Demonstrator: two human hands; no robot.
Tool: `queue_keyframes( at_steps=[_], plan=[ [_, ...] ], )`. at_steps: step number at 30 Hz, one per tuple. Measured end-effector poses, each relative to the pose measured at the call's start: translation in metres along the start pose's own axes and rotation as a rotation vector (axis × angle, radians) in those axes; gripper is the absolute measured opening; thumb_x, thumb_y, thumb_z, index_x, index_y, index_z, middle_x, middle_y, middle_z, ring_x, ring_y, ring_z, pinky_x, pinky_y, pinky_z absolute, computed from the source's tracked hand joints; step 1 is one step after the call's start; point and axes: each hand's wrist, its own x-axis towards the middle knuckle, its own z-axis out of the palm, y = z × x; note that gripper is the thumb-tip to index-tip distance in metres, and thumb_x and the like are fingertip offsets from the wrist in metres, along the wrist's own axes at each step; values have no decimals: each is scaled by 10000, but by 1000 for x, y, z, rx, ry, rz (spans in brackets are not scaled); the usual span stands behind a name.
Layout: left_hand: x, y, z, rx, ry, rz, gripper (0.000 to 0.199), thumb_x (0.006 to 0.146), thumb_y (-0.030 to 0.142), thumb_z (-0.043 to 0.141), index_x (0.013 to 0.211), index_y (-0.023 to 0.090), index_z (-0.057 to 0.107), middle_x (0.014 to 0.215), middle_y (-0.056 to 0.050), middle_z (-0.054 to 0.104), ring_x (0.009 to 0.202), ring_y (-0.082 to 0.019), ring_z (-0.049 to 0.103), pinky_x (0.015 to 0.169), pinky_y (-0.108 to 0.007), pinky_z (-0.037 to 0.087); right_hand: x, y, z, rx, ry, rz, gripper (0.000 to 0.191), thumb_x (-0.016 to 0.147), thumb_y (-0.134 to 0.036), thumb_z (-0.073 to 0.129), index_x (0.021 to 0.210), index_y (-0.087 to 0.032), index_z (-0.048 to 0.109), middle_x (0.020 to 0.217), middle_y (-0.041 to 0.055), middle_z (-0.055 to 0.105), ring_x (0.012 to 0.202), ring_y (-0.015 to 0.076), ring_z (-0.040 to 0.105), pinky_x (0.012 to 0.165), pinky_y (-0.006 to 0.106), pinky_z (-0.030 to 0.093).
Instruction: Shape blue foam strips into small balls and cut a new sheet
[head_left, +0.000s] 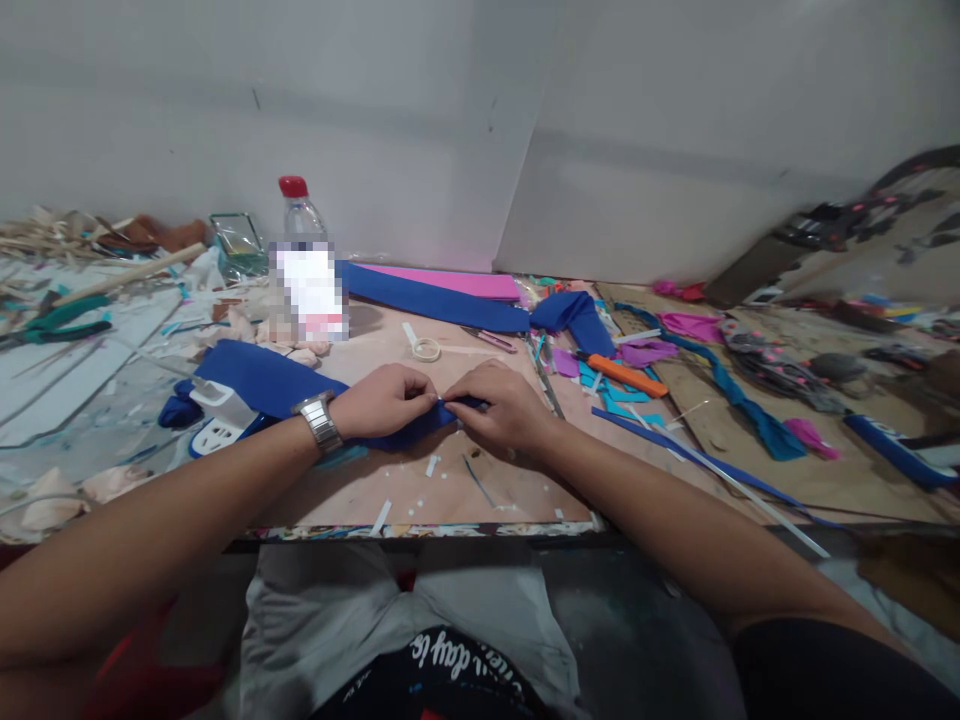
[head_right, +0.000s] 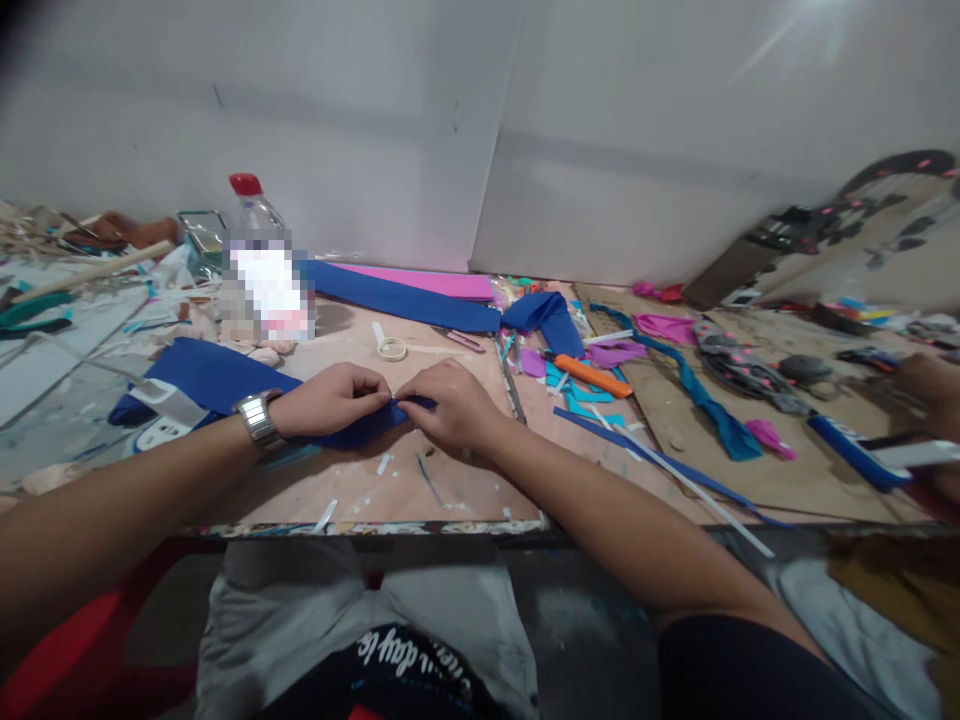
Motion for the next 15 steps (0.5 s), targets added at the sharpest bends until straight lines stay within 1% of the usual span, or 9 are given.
queue_keyframes(
  at_steps=[2,8,15],
  plan=[
    [0,0,0,0,14,4,318,926,365,526,768,152,700,659,0,619,636,-134,511,609,-272,359,0,-1,0,-3,5,21,93,916,-227,680,955,-228,764,925,39,814,882,218,736,889,391,478],
    [0,-1,2,-39,10,19,376,944,453,541,797,150,709,680,-7,642,632,-131,514,600,-261,365,0,-2,-1,-7,-4,36,106,921,-244,666,949,-227,767,908,43,810,868,217,726,886,388,469],
    [-2,2,3,0,64,64,288,932,363,563,818,153,724,726,-12,691,667,-136,567,653,-267,405,1,-2,0,3,28,34,91,918,-234,663,935,-208,749,897,63,790,846,220,699,854,383,481]
  ],
)
